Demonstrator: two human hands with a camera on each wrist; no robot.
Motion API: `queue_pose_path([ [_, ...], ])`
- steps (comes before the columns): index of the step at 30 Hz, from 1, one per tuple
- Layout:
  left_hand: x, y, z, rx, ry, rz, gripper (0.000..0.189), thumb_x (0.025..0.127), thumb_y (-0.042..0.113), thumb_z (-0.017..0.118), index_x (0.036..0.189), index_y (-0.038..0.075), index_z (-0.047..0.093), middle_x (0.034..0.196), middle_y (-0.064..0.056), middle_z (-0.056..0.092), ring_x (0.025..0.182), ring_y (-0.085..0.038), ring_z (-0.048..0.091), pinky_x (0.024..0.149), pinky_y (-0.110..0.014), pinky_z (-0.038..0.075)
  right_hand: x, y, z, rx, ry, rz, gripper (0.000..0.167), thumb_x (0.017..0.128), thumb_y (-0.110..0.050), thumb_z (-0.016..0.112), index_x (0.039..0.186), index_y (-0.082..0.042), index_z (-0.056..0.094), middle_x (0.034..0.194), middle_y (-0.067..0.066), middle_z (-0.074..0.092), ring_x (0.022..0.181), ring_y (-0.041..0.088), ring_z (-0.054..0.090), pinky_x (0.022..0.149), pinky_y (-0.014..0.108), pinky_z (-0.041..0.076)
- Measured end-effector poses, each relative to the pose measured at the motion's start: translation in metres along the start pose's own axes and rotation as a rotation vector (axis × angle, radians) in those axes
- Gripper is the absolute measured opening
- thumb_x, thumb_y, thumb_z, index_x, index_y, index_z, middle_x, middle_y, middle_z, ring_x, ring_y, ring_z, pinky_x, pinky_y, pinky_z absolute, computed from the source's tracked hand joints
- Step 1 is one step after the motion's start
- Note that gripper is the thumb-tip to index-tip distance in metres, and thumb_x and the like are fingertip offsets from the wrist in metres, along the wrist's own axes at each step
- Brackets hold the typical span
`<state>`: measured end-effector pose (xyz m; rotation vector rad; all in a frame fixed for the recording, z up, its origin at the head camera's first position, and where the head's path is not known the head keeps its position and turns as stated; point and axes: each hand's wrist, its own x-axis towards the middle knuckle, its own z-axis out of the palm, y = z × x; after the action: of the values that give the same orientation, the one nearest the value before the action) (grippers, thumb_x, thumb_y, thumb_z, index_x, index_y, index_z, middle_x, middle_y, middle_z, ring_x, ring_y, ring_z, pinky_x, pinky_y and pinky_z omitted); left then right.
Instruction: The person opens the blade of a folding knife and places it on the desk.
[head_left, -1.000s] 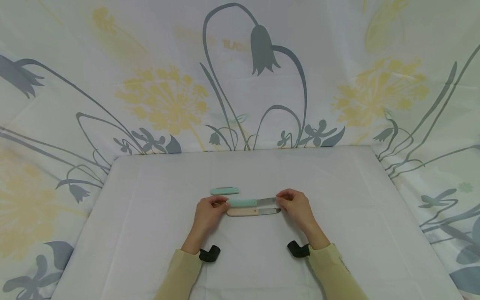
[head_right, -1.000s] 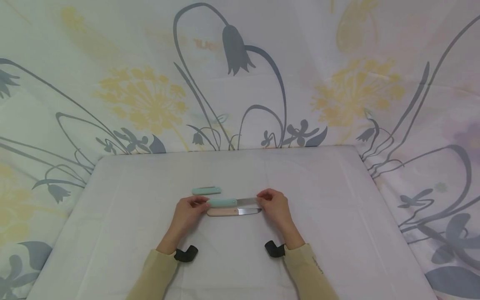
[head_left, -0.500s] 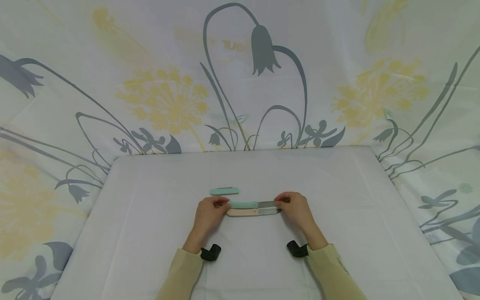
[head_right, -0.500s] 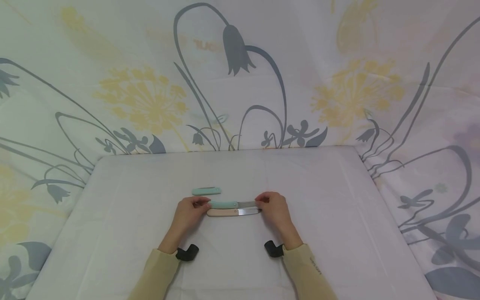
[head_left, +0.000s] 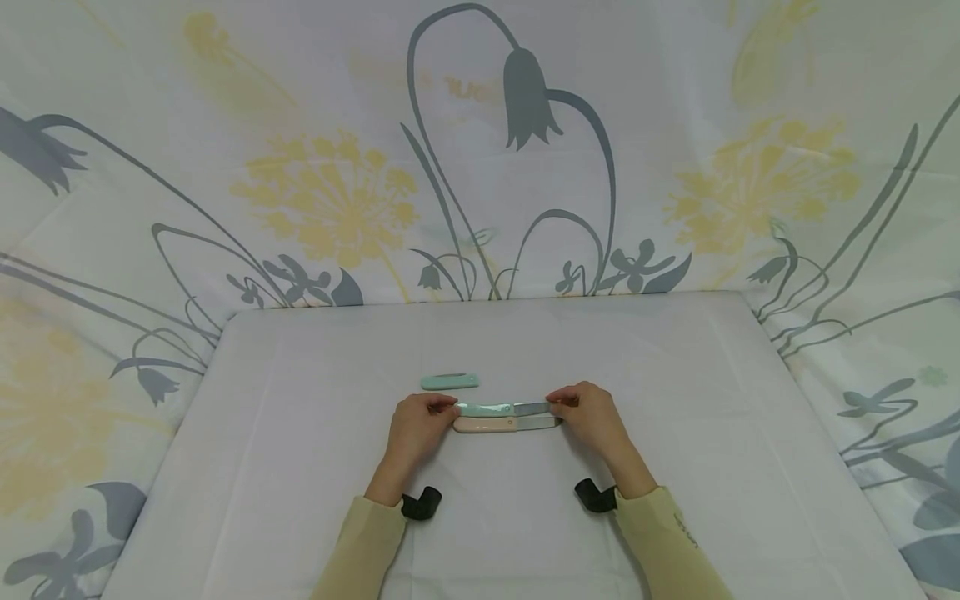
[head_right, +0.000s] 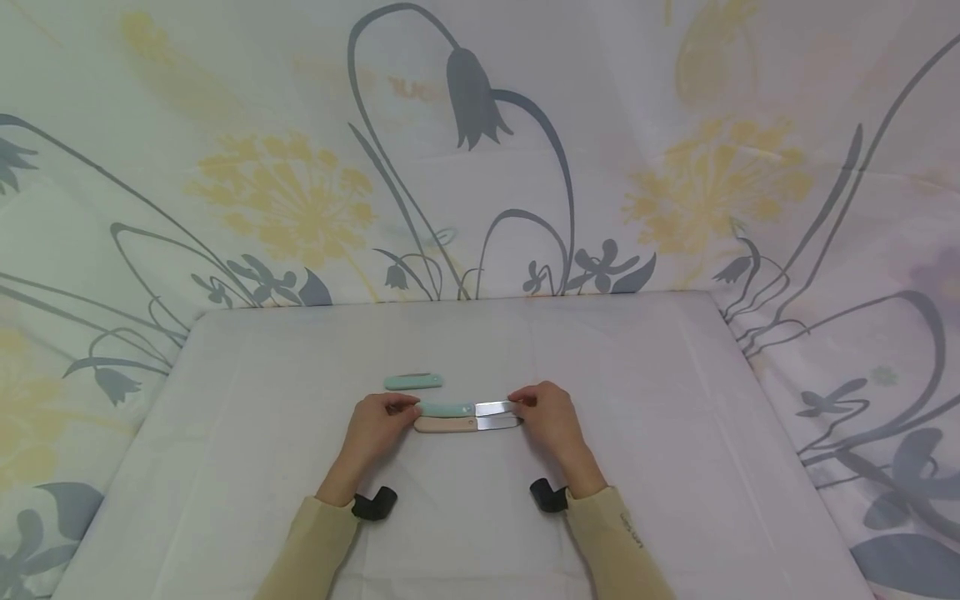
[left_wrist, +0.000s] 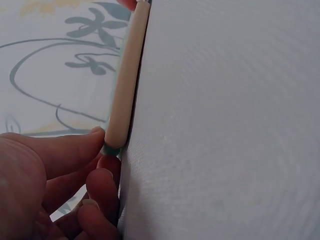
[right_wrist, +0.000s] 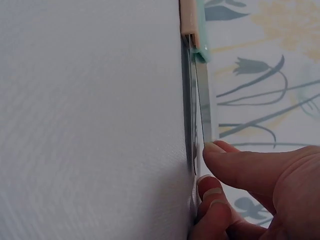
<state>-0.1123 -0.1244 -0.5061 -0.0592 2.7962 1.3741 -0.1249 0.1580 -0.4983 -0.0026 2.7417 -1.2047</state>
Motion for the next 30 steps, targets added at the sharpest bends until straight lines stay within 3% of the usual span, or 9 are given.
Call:
queue_pose_path([
  [10, 0.001, -0.002, -0.001, -0.022, 0.002, -0.012, 0.014, 0.088, 0.020, 0.077, 0.100, 0.013, 0.080, 0.081, 0.005, 0.069, 0.068, -0.011, 0.056, 0.064, -0.031, 0.047, 0.002, 0.005, -0.003, 0.056, -0.003, -0.002, 0.019, 0.089, -0.009, 0.072, 0.107, -0.010, 0.079, 0.097, 0.006, 0.067, 0.092, 0.024, 0.060, 0.079, 0.039, 0.047],
  [21, 0.002, -0.008, -0.014, -0.040, 0.043, -0.062, 0.013, 0.090, 0.020, 0.075, 0.102, 0.016, 0.080, 0.090, 0.002, 0.072, 0.076, -0.013, 0.061, 0.065, -0.031, 0.049, 0.006, 0.001, -0.002, 0.167, 0.036, -0.069, 0.019, 0.090, -0.011, 0.073, 0.108, -0.006, 0.077, 0.099, 0.008, 0.071, 0.084, 0.021, 0.060, 0.070, 0.030, 0.047],
  [30, 0.010, -0.016, -0.029, -0.091, 0.144, -0.102, 0.019, 0.090, 0.017, 0.075, 0.107, 0.011, 0.077, 0.098, -0.003, 0.073, 0.083, -0.018, 0.067, 0.070, -0.033, 0.051, 0.016, -0.016, 0.011, 0.267, -0.020, -0.056, 0.021, 0.094, -0.011, 0.069, 0.114, -0.007, 0.074, 0.109, 0.006, 0.071, 0.096, 0.020, 0.065, 0.084, 0.037, 0.051],
])
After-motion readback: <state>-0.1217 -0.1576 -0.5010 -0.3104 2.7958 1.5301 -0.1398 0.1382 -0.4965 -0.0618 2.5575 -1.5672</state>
